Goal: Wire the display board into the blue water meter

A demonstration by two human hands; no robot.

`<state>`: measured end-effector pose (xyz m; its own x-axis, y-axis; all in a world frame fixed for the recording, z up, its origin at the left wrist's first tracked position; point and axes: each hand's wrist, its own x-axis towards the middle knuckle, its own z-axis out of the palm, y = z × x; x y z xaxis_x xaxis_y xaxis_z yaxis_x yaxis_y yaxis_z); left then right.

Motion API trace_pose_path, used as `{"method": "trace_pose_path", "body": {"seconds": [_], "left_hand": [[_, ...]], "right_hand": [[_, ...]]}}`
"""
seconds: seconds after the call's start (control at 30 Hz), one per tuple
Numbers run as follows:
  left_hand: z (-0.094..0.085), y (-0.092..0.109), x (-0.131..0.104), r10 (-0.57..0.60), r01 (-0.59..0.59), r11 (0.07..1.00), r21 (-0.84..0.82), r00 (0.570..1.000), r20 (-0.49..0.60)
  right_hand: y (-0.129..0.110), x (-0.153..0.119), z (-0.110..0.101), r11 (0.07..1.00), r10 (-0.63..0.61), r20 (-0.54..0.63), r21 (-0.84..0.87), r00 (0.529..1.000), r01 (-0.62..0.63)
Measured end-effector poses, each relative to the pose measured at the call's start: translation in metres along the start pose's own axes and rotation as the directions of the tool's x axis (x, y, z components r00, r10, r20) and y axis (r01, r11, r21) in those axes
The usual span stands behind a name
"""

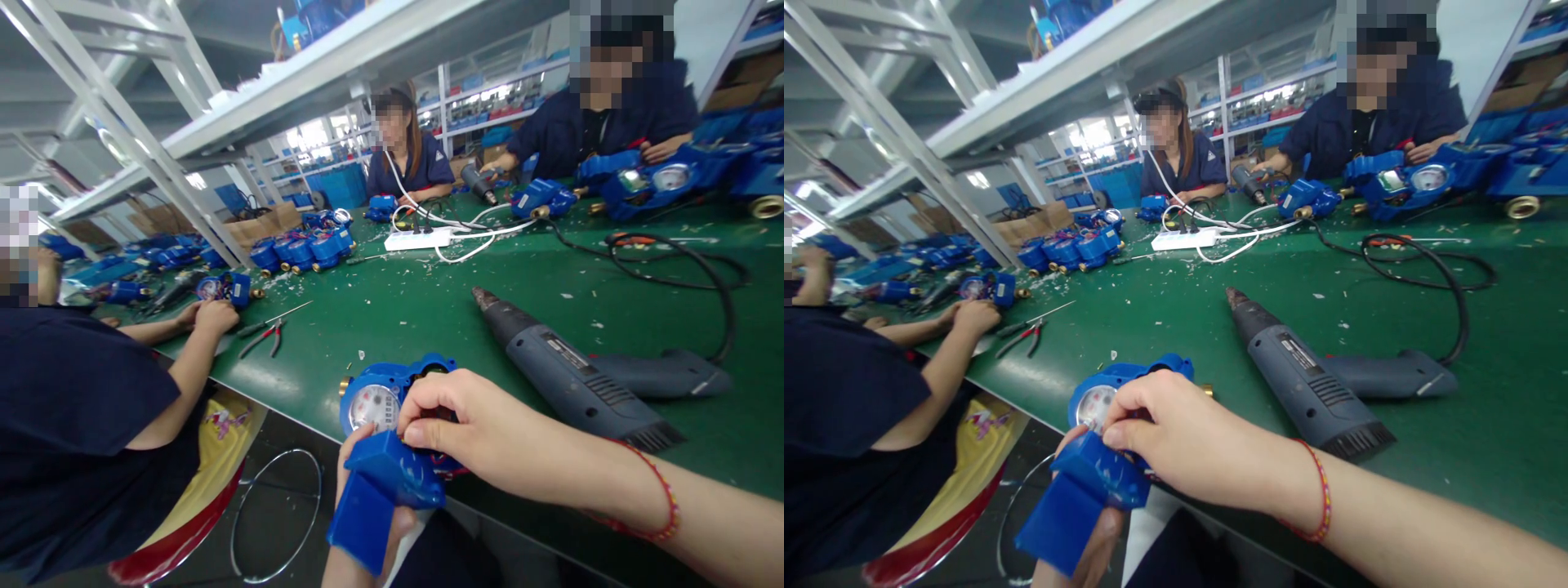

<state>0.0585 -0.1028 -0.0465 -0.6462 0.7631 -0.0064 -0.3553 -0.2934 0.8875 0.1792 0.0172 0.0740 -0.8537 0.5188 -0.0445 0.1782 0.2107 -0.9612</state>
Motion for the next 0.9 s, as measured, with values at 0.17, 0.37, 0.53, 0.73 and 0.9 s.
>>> {"method": "trace_pose_path", "body": {"seconds": [0.17,0.37,0.53,0.73,0.9], "left_hand": [[0.012,0.007,-0.009,-0.030,0.035,0.997,-0.066,0.997,0.067],[0.009,0.012,-0.005,-0.060,0.073,0.977,-0.201,0.996,0.072],[-0.002,0.007,-0.001,-0.148,0.197,0.935,-0.295,0.972,0.181],[-0.001,0.009,-0.005,-0.240,0.335,0.880,-0.337,0.926,0.292],[0.008,0.020,-0.011,-0.318,0.426,0.846,-0.321,0.886,0.338]], "right_hand": [[-0.002,-0.003,0.003,0.985,-0.131,-0.070,-0.118,0.989,0.122],[-0.002,-0.001,0.009,0.969,-0.191,-0.142,-0.182,0.971,0.164],[-0.002,0.003,0.007,0.986,-0.107,-0.157,-0.146,0.982,0.084],[-0.005,0.006,0.000,0.997,0.036,-0.102,-0.060,0.994,-0.042],[-0.004,0.006,-0.002,0.999,0.037,-0.071,-0.031,0.997,-0.039]]}}
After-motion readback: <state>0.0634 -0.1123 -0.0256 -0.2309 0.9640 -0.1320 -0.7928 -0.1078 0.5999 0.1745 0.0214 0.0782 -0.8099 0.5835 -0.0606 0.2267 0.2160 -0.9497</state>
